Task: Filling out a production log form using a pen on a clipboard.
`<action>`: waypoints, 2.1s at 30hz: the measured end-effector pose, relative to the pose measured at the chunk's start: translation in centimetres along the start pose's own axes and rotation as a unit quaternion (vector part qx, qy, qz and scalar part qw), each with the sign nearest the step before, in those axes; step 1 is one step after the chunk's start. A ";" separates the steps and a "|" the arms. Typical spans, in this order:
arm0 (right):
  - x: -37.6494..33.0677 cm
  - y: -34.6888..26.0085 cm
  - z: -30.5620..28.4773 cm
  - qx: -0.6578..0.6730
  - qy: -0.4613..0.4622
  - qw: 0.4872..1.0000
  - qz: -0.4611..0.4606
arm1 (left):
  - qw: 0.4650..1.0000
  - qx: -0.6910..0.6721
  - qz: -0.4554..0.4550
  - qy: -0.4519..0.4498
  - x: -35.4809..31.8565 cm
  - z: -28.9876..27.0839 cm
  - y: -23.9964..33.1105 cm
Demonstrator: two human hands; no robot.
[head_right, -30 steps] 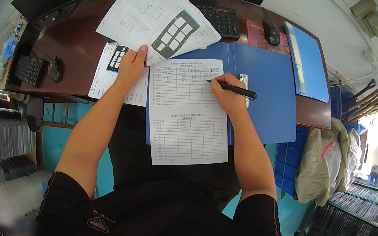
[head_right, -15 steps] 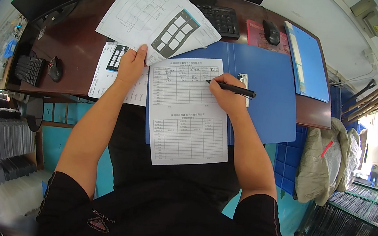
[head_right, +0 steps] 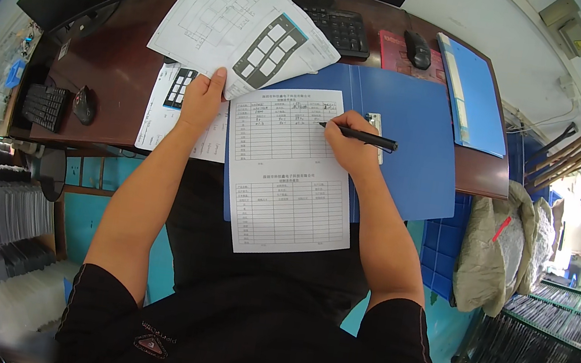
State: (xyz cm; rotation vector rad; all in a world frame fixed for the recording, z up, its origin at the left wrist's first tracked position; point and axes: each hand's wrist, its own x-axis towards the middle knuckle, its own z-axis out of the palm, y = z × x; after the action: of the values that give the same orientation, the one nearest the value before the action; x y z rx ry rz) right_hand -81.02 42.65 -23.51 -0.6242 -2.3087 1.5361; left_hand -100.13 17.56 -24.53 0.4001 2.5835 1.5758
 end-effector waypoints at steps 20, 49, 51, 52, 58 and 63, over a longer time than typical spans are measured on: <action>0.2 0.2 0.0 0.008 0.009 1.000 -0.006 | 1.000 -0.010 -0.003 -0.001 -0.1 0.0 0.3; -0.1 -0.5 -0.1 -0.051 -0.012 0.998 -0.019 | 1.000 -0.006 0.004 0.010 -0.2 0.0 0.4; -0.1 -0.2 -0.1 -0.010 -0.011 1.000 -0.016 | 1.000 -0.008 0.009 0.001 -0.1 -0.1 0.3; -0.1 -0.1 -0.1 -0.012 -0.003 1.000 -0.029 | 1.000 -0.006 -0.006 0.000 -0.1 -0.1 0.3; 0.0 -0.3 -0.2 0.043 -0.009 0.999 0.002 | 1.000 0.001 0.004 0.009 0.0 0.1 0.0; -1.1 -2.3 0.3 -0.032 0.007 0.997 -0.072 | 0.999 0.013 0.039 0.009 0.3 0.2 -0.5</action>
State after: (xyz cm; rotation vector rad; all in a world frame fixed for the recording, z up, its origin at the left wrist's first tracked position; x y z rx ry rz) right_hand -80.63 41.06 -21.53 -0.4710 -2.3437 1.3941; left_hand -100.47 17.61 -25.02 0.4972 2.6360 1.5785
